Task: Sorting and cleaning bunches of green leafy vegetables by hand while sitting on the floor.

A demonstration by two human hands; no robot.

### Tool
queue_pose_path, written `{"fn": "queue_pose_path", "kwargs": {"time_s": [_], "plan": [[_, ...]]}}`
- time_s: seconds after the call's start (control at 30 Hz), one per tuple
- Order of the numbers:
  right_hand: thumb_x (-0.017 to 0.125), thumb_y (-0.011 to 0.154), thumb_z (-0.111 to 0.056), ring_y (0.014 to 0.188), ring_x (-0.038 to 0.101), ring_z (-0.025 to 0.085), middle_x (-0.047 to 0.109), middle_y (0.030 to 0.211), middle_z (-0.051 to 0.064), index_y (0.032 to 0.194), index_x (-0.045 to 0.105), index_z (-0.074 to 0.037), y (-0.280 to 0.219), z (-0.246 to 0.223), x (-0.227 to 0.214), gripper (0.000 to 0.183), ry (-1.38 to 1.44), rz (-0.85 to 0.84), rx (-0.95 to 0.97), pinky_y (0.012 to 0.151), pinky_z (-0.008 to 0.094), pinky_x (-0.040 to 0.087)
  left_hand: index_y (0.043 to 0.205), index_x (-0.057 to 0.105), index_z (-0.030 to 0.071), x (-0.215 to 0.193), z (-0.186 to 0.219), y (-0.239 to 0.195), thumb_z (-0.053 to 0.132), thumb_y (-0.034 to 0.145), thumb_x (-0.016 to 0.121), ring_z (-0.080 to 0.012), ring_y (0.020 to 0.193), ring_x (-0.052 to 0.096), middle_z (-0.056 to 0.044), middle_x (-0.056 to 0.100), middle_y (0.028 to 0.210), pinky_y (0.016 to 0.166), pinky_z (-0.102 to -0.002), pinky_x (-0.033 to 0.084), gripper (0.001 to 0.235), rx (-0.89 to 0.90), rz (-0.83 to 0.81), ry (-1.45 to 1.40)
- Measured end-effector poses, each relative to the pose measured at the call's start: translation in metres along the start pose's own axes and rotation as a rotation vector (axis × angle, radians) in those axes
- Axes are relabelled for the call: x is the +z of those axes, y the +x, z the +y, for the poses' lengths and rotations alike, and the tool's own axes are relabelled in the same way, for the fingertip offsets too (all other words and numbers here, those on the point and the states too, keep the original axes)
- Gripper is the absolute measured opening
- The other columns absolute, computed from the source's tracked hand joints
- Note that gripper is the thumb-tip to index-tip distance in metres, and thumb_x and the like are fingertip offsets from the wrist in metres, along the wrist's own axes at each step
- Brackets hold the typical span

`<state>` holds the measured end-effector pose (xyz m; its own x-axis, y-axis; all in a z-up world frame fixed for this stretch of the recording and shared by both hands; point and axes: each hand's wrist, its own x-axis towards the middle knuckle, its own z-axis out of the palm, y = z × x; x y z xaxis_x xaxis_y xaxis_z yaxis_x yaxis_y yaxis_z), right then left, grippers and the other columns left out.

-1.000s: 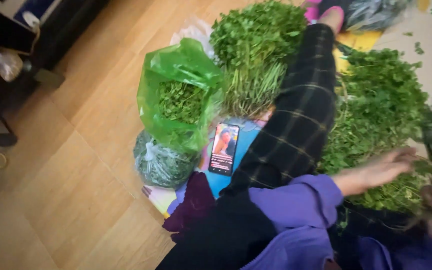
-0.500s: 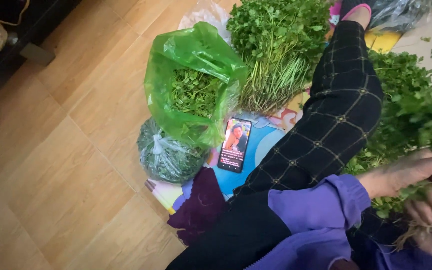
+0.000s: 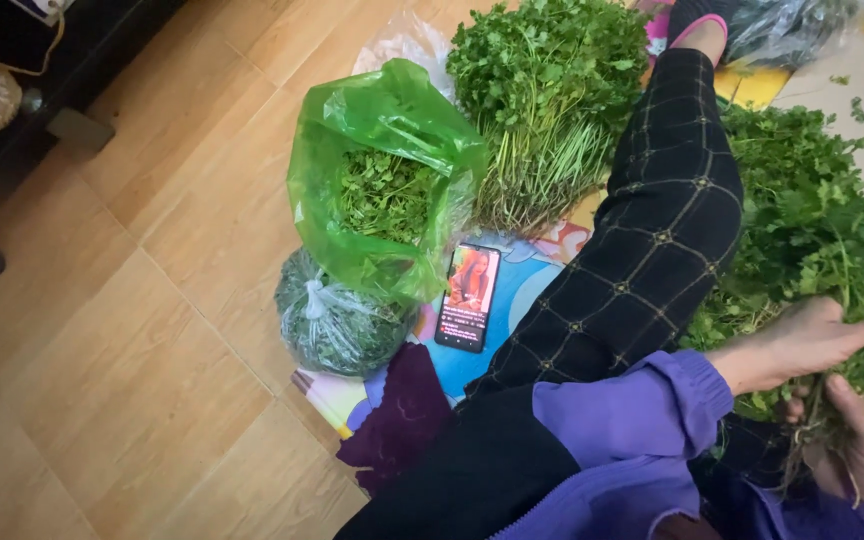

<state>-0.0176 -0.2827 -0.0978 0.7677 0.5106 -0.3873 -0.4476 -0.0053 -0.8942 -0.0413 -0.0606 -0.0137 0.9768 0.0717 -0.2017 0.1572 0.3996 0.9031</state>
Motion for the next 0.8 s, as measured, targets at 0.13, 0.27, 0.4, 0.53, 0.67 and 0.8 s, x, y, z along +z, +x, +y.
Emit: {"fn": "queue_pose_path", "kwargs": {"time_s": [0.13, 0.27, 0.4, 0.53, 0.67, 0.8], "plan": [[0.053, 0.114, -0.021, 0.082, 0.067, 0.01, 0.067, 0.107, 0.006, 0.136, 0.053, 0.003, -0.005, -0.009, 0.023, 0.032, -0.07, 0.021, -0.072, 0.074, 0.02, 0.057, 0.053, 0.043, 0.008, 0.002, -0.027, 0.017, 0.066, 0.068, 0.054, -0.015, 0.026, 0.043, -0.001, 0.043, 0.045, 0.02, -0.031, 0.038, 0.061, 0.038, -0.031, -0.092], [0.053, 0.11, -0.028, 0.079, 0.062, 0.005, 0.061, 0.106, -0.003, 0.146, 0.045, -0.013, -0.007, -0.015, 0.037, 0.039, -0.159, 0.04, -0.082, 0.063, 0.019, 0.053, 0.047, 0.041, 0.015, 0.002, -0.045, 0.03, 0.063, 0.071, 0.053, -0.007, 0.027, 0.031, 0.008, 0.032, 0.045, 0.022, -0.025, 0.032, 0.055, 0.04, 0.048, -0.078], [0.04, 0.114, -0.026, 0.095, 0.046, 0.017, 0.048, 0.123, 0.009, 0.159, 0.037, -0.009, -0.016, -0.032, 0.049, 0.048, -0.358, 0.113, -0.099, 0.072, 0.03, 0.037, 0.087, 0.068, -0.024, -0.009, -0.019, 0.016, 0.049, 0.088, 0.05, -0.0248, 0.041, 0.052, -0.015, 0.059, 0.057, 0.042, -0.034, 0.049, 0.076, -0.048, 0.05, -0.042], [0.027, 0.116, -0.012, 0.13, 0.037, 0.034, 0.035, 0.149, 0.026, 0.156, 0.025, 0.006, -0.027, -0.05, 0.068, 0.043, -0.395, 0.162, -0.195, 0.103, 0.047, 0.033, 0.069, 0.048, -0.002, -0.007, -0.027, 0.023, 0.054, 0.084, 0.052, -0.0109, 0.032, 0.031, 0.006, 0.03, 0.052, 0.026, -0.025, 0.028, 0.058, -0.021, 0.133, -0.068], [0.032, 0.119, -0.014, 0.134, 0.038, 0.039, 0.037, 0.145, 0.032, 0.161, 0.022, 0.009, -0.019, -0.034, 0.024, 0.048, -0.507, 0.169, -0.336, 0.107, 0.047, 0.031, 0.053, 0.038, 0.01, -0.006, -0.026, 0.023, 0.057, 0.079, 0.05, -0.012, 0.032, 0.031, 0.002, 0.031, 0.049, 0.025, -0.027, 0.03, 0.055, 0.017, 0.199, -0.081], [0.032, 0.12, -0.007, 0.132, 0.036, 0.043, 0.036, 0.144, 0.036, 0.158, 0.022, 0.016, -0.017, -0.032, 0.009, 0.046, -0.615, 0.182, -0.395, 0.109, 0.051, 0.029, 0.05, 0.036, 0.015, -0.008, -0.023, 0.023, 0.055, 0.082, 0.048, -0.0125, 0.029, 0.031, 0.004, 0.027, 0.051, 0.024, -0.029, 0.031, 0.053, 0.037, 0.204, -0.054]]}}
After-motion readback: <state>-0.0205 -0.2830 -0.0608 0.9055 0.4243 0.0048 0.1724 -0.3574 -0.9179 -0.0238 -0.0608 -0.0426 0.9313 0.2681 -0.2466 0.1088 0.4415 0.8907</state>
